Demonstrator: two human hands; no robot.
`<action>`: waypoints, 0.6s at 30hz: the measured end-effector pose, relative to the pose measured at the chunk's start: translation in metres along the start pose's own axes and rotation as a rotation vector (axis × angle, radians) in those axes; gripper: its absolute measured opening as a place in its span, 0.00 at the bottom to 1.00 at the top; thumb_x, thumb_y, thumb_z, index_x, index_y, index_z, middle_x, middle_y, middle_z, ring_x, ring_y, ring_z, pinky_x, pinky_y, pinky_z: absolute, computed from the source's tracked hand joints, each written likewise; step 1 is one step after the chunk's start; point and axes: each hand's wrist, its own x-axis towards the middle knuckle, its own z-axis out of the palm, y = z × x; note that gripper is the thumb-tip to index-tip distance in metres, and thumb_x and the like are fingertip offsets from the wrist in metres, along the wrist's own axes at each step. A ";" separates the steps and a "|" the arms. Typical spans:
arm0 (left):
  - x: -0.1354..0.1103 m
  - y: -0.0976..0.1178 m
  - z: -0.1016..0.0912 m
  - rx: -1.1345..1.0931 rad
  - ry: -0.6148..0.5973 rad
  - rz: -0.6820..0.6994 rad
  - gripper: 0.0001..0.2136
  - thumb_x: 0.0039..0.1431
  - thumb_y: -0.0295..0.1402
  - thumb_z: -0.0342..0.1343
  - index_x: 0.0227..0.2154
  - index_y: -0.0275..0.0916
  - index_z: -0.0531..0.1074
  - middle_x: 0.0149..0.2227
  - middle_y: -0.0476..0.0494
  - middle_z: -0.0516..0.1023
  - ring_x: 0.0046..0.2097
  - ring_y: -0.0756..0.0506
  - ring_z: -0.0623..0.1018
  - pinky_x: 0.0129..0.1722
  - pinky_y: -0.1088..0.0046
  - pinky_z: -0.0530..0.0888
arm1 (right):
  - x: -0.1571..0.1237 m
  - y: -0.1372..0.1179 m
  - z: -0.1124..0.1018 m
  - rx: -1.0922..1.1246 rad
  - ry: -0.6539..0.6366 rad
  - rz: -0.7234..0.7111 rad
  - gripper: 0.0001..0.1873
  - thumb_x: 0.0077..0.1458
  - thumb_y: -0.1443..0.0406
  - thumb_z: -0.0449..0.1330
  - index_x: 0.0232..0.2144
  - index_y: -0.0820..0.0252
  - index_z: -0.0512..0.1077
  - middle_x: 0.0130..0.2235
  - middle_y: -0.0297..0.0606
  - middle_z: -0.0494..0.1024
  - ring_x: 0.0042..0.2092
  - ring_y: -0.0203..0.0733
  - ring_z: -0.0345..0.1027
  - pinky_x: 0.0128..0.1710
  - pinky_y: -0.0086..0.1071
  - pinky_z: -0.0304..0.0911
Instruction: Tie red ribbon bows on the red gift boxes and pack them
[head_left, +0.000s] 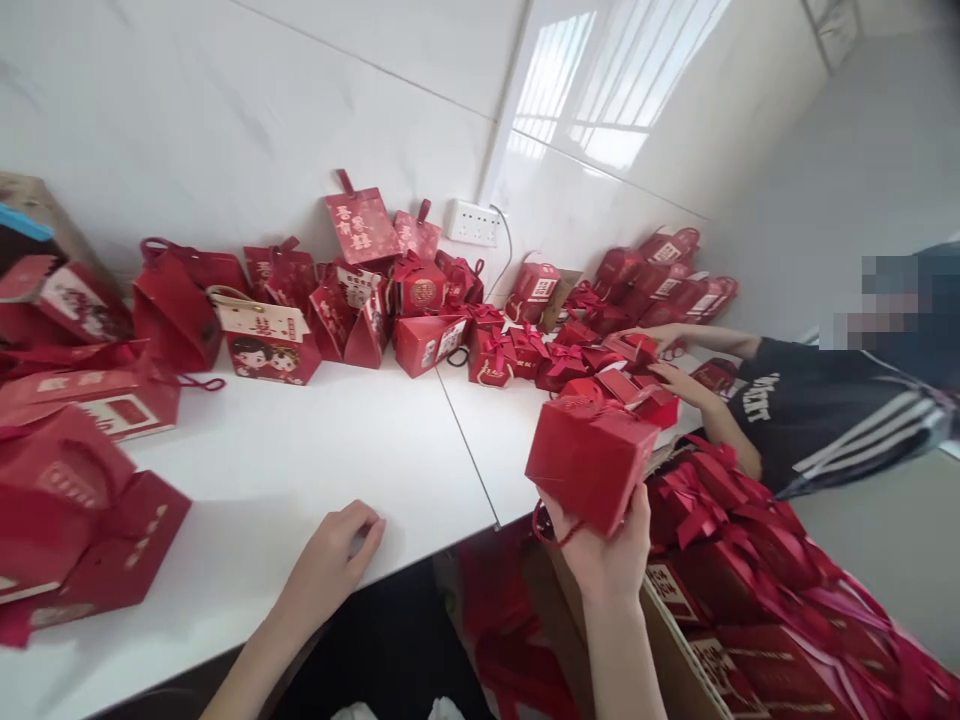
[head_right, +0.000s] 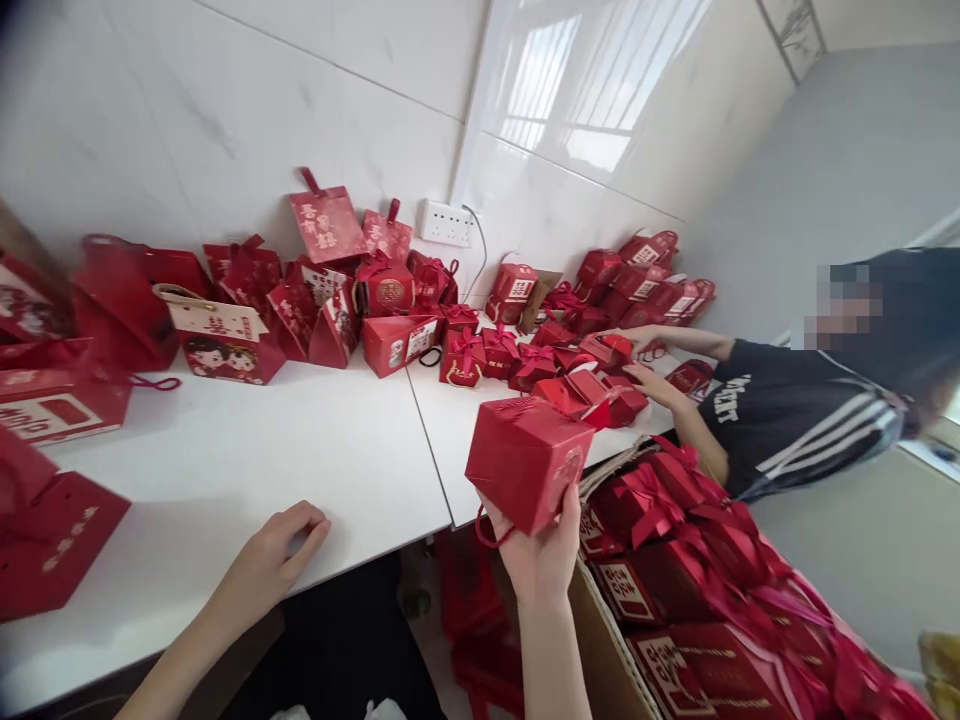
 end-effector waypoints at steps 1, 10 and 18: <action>0.001 -0.002 0.000 0.005 0.000 0.007 0.14 0.59 0.41 0.42 0.24 0.41 0.66 0.28 0.50 0.73 0.31 0.48 0.72 0.33 0.74 0.69 | 0.000 -0.007 0.001 0.052 0.006 0.039 0.21 0.49 0.51 0.60 0.45 0.45 0.72 0.43 0.33 0.78 0.45 0.45 0.73 0.41 0.44 0.72; 0.010 -0.018 0.004 0.060 -0.031 0.018 0.15 0.56 0.46 0.46 0.25 0.42 0.68 0.28 0.50 0.75 0.31 0.48 0.73 0.30 0.77 0.69 | -0.003 -0.029 -0.022 0.193 0.103 0.130 0.20 0.49 0.49 0.59 0.40 0.51 0.75 0.41 0.34 0.79 0.45 0.47 0.73 0.48 0.45 0.68; 0.013 -0.014 0.002 0.102 0.009 0.033 0.16 0.53 0.48 0.46 0.22 0.43 0.68 0.26 0.53 0.75 0.29 0.50 0.74 0.28 0.80 0.70 | -0.009 -0.032 -0.031 0.192 0.119 0.146 0.21 0.49 0.49 0.58 0.44 0.50 0.73 0.42 0.36 0.79 0.47 0.47 0.72 0.52 0.51 0.62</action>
